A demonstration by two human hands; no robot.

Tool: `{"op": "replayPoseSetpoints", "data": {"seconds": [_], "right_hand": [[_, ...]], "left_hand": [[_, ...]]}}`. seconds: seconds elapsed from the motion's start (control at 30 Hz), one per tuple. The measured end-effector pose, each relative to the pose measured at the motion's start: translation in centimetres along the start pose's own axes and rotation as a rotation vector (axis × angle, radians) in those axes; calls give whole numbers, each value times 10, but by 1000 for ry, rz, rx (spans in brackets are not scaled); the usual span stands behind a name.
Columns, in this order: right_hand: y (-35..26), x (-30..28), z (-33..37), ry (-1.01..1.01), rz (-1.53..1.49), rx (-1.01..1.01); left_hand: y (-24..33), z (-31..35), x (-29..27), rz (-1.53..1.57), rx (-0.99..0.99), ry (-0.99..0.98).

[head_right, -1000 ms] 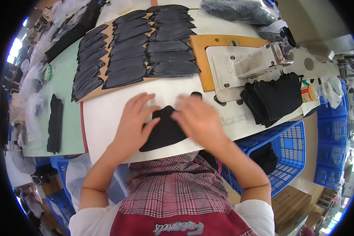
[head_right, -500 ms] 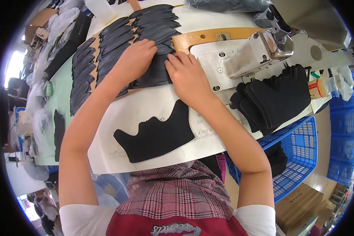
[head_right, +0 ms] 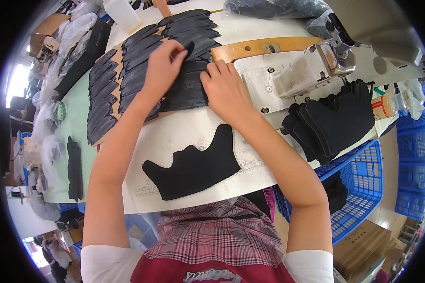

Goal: The person repeatedly picks up black fabric pieces from a pile on a workbench, unfolds them, and places them flat against a white template with a ruler to check alignment. The person then folds the pieces and places them into a blue plastic crate. This cycle is repeated for multiple pieces throughout the clip.

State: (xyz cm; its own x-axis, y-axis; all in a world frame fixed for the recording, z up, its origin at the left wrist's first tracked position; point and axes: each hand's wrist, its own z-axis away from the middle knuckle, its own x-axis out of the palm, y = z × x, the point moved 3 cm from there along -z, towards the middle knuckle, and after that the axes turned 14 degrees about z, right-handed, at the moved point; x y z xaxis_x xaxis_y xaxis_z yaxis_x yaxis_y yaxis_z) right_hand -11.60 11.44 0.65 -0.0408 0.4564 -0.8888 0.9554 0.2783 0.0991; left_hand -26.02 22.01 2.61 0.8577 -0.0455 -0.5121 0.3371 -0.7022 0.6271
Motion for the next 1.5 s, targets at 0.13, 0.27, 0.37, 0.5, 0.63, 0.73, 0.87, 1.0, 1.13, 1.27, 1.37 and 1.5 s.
{"op": "replayPoseSetpoints", "data": {"seconds": [0.13,0.27,0.37,0.5,0.63,0.73,0.87,1.0,1.13,1.27,1.37,1.5], "right_hand": [[-1,1,-1,104,11,-21],[-3,-5,-3,152,-168,54],[-14,-27,4,156,-710,244],[-52,-42,29,-167,-1725,433],[-62,-55,81,-309,-1909,658],[-52,-65,121,-258,-1615,668],[-48,-68,144,-307,-1339,627],[-48,-60,141,-307,-1240,627],[-48,-60,130,-235,-1188,661],[-45,-85,128,-130,-1144,654],[-40,-104,131,-146,-1151,613],[-33,-107,131,-232,-1147,532]], "left_hand": [[-39,-11,-47,405,-441,261],[-52,-13,-100,798,-520,415],[6,-2,-109,970,-498,346],[89,47,-88,1084,-518,261],[128,116,-76,1107,-673,283],[144,178,-72,897,-666,261],[152,251,-59,759,-828,237],[146,259,-54,686,-703,281],[123,234,-64,668,-709,301],[144,220,-78,362,-562,252],[170,228,-76,243,-496,194],[174,246,-66,249,-519,195]]}}
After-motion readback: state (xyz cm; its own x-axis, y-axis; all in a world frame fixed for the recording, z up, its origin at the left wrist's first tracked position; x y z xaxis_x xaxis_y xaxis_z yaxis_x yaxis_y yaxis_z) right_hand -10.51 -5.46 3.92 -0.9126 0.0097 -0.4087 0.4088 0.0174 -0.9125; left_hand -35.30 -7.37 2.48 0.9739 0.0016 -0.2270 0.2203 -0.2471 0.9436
